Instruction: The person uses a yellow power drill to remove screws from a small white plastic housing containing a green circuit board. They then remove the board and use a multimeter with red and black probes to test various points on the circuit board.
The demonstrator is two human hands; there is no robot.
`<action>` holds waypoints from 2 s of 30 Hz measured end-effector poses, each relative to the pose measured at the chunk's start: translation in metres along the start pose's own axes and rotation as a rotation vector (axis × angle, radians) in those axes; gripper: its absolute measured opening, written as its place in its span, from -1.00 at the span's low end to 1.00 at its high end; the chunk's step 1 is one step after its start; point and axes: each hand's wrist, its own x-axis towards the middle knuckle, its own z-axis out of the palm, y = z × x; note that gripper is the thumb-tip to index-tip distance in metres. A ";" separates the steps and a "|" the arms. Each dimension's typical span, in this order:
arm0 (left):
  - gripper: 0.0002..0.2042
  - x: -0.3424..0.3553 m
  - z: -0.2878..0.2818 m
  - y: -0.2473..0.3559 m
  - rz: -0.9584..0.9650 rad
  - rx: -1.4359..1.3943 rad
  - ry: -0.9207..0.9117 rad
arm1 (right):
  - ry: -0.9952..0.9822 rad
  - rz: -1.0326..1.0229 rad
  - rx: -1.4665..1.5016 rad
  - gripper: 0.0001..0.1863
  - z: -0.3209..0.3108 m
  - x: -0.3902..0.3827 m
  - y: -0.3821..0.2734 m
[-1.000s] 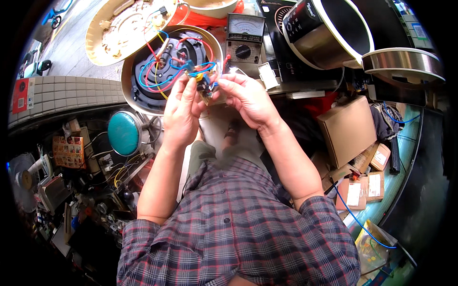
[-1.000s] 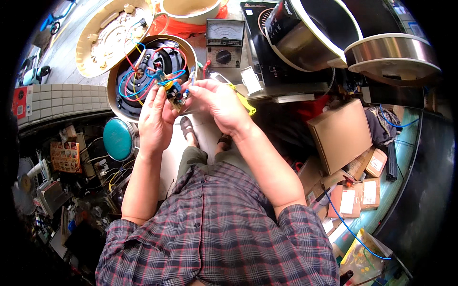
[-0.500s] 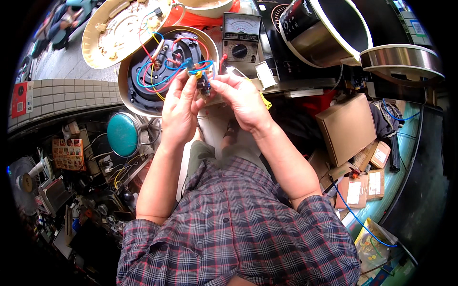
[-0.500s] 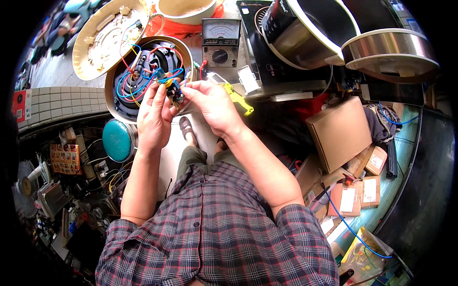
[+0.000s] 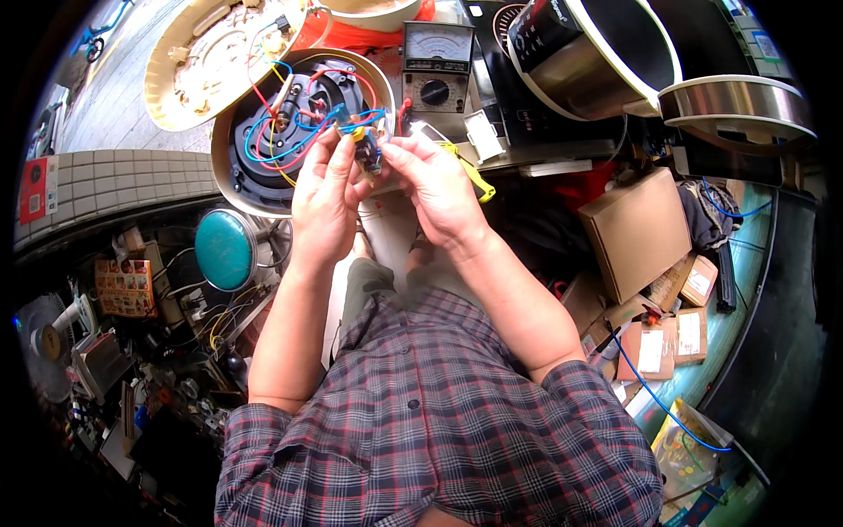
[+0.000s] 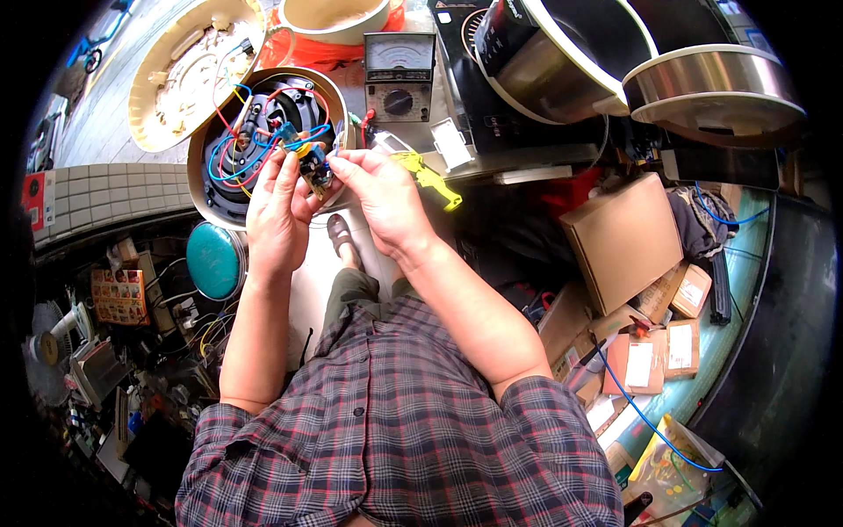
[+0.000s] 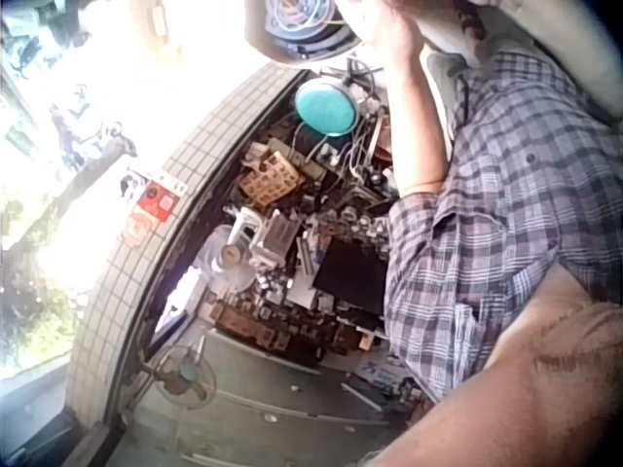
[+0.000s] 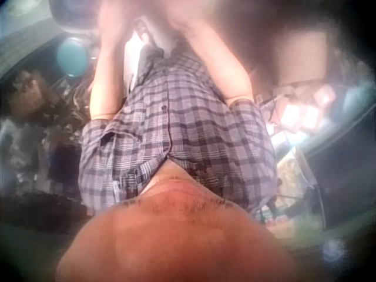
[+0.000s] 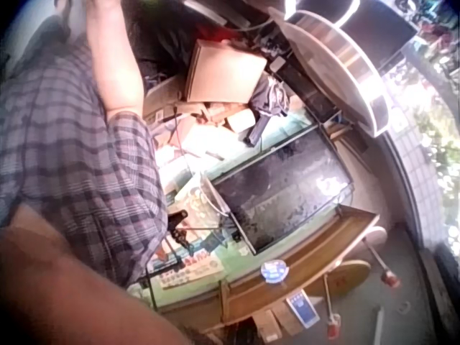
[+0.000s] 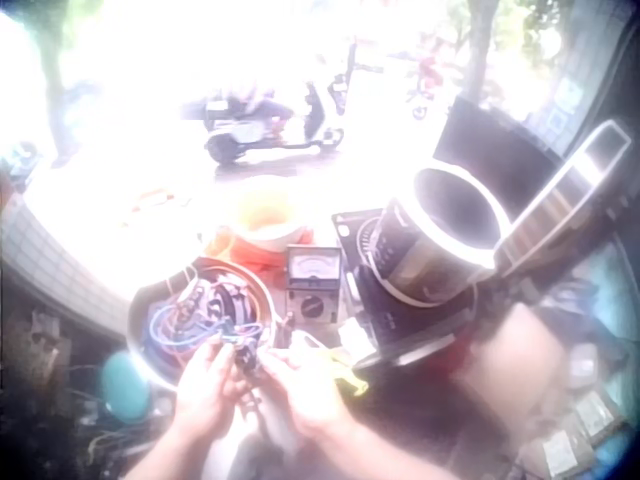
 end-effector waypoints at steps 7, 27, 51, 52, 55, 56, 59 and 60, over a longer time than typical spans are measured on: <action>-0.66 0.003 -0.005 -0.005 0.018 0.011 -0.003 | -0.013 0.018 -0.043 -0.81 0.001 0.001 -0.002; -0.47 0.016 0.032 0.017 -0.131 0.521 -0.010 | 0.134 -0.102 -0.377 -0.69 -0.010 -0.028 -0.017; -0.44 0.007 0.004 0.008 -0.122 0.208 -0.153 | 0.025 0.030 -0.154 -0.75 -0.013 -0.027 -0.032; -0.44 0.006 0.005 0.008 -0.112 0.203 -0.154 | 0.033 0.033 -0.170 -0.75 -0.014 -0.026 -0.031; -0.45 -0.001 0.005 0.007 -0.093 0.220 -0.126 | 0.038 0.037 -0.163 -0.75 -0.014 -0.024 -0.030; -0.45 -0.005 0.007 0.007 -0.070 0.256 -0.106 | 0.040 0.035 -0.158 -0.74 -0.016 -0.024 -0.029; -0.51 -0.019 0.007 0.001 0.005 0.341 -0.040 | 0.044 0.035 -0.153 -0.73 -0.020 -0.023 -0.026; -0.52 -0.026 0.005 -0.002 -0.005 0.376 -0.038 | 0.044 0.039 -0.158 -0.74 -0.019 -0.024 -0.027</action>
